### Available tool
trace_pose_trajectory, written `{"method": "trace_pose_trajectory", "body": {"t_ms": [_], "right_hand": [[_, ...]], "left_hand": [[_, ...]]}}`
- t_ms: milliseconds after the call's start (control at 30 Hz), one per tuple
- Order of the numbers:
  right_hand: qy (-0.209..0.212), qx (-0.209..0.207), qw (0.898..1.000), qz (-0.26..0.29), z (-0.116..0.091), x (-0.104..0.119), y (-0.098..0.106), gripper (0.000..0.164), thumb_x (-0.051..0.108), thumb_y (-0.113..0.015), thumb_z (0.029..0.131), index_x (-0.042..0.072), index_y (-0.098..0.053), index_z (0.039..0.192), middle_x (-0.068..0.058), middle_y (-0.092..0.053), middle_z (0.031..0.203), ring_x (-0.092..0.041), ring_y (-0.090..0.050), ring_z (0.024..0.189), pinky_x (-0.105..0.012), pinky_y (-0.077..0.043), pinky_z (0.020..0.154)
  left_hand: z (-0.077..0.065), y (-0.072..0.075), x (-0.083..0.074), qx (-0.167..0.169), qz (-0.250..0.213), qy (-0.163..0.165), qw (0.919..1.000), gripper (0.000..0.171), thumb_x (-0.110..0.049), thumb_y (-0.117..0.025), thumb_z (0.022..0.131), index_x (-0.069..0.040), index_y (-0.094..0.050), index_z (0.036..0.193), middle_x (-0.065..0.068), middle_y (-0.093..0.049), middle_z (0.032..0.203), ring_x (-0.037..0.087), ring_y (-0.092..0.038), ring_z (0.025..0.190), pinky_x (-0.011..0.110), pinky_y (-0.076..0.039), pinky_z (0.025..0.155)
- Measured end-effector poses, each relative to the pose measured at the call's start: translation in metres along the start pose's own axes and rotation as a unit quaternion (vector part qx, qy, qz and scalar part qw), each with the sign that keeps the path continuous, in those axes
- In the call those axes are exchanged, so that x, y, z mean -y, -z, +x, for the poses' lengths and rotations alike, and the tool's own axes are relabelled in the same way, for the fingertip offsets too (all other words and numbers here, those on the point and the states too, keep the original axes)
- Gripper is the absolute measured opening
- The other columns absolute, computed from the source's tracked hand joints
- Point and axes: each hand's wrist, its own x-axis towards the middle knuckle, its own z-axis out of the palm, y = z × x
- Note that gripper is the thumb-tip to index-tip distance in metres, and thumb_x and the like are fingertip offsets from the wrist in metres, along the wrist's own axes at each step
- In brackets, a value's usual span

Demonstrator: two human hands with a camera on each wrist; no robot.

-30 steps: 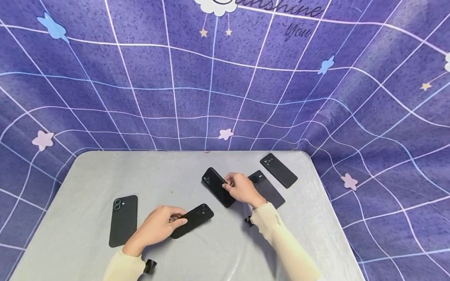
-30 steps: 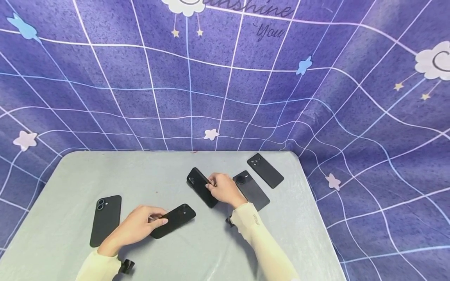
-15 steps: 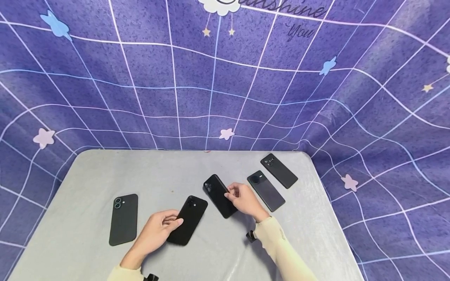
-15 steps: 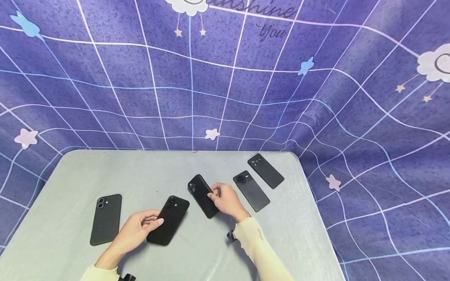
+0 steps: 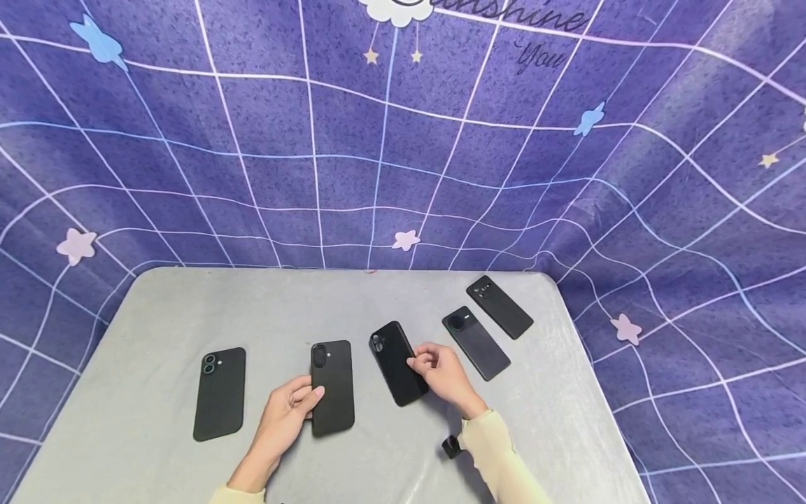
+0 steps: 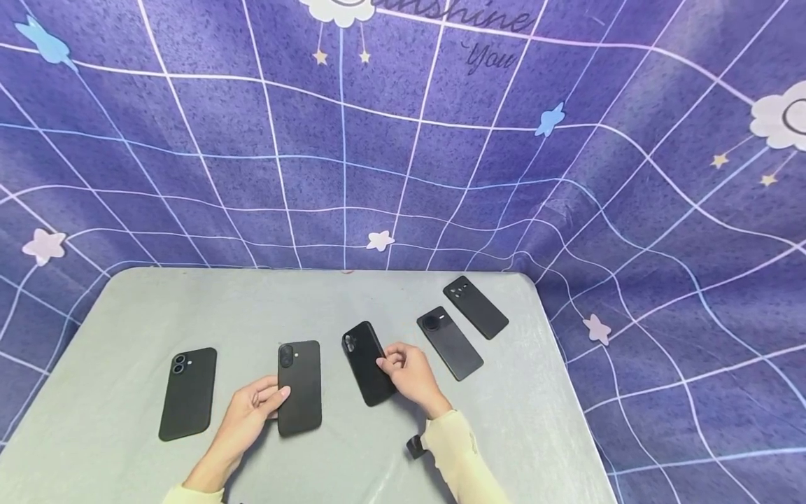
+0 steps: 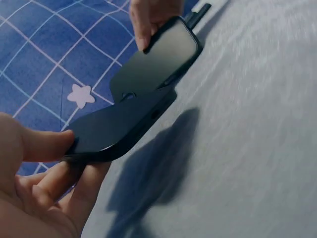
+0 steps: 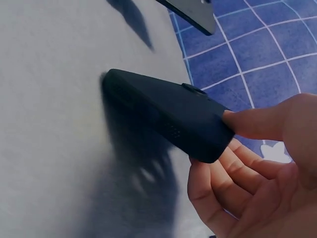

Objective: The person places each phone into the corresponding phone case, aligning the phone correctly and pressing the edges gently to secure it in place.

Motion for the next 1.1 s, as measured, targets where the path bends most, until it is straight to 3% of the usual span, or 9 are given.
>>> {"method": "trace_pose_trajectory", "body": {"t_ms": [333,533,700,967,1100], "right_hand": [[-0.046,0.005,0.990,0.135,-0.016,-0.002,-0.011,0.019,0.002,-0.075,0.097,-0.011,-0.069,0.109,-0.003,-0.071,0.082,-0.005,-0.060,0.068,-0.016,-0.046,0.063],[-0.056,-0.012,0.986,0.156,-0.020,0.003,-0.015,0.019,0.002,-0.075,0.097,-0.011,-0.070,0.110,-0.012,-0.078,0.089,-0.005,-0.067,0.073,-0.016,-0.051,0.069],[-0.062,-0.006,0.984,0.168,-0.023,0.006,-0.019,0.023,0.007,-0.076,0.098,-0.010,-0.071,0.113,-0.012,-0.080,0.095,-0.005,-0.070,0.078,-0.017,-0.054,0.071],[-0.056,0.008,0.979,0.194,-0.026,0.013,-0.026,0.022,0.006,-0.075,0.098,-0.009,-0.071,0.114,-0.009,-0.080,0.094,-0.006,-0.070,0.076,-0.018,-0.054,0.067],[-0.053,0.022,0.977,0.204,-0.028,0.016,-0.032,0.023,0.005,-0.074,0.099,-0.011,-0.069,0.115,-0.007,-0.080,0.093,-0.006,-0.069,0.076,-0.018,-0.054,0.066]], "left_hand": [[-0.003,-0.008,0.005,-0.024,-0.074,0.035,0.9964,0.052,-0.015,-0.069,0.106,0.011,-0.053,0.148,0.026,-0.069,0.135,0.007,-0.077,0.100,0.022,-0.062,0.084],[-0.002,-0.014,0.006,-0.021,-0.105,0.043,0.9933,0.067,-0.018,-0.070,0.106,0.017,-0.040,0.154,0.033,-0.060,0.144,0.004,-0.076,0.101,0.022,-0.062,0.085],[0.000,-0.019,0.009,-0.037,-0.128,0.055,0.9896,0.062,-0.018,-0.065,0.109,0.018,-0.039,0.154,0.034,-0.058,0.147,0.000,-0.073,0.100,0.021,-0.061,0.084],[0.002,-0.026,0.014,-0.033,-0.152,0.047,0.9867,0.056,-0.026,-0.062,0.112,0.015,-0.050,0.147,0.015,-0.074,0.124,0.006,-0.071,0.100,0.024,-0.060,0.083],[0.003,-0.029,0.014,-0.023,-0.155,0.050,0.9864,0.054,-0.031,-0.058,0.113,0.013,-0.055,0.144,0.007,-0.074,0.117,0.009,-0.071,0.102,0.025,-0.059,0.086]]}}
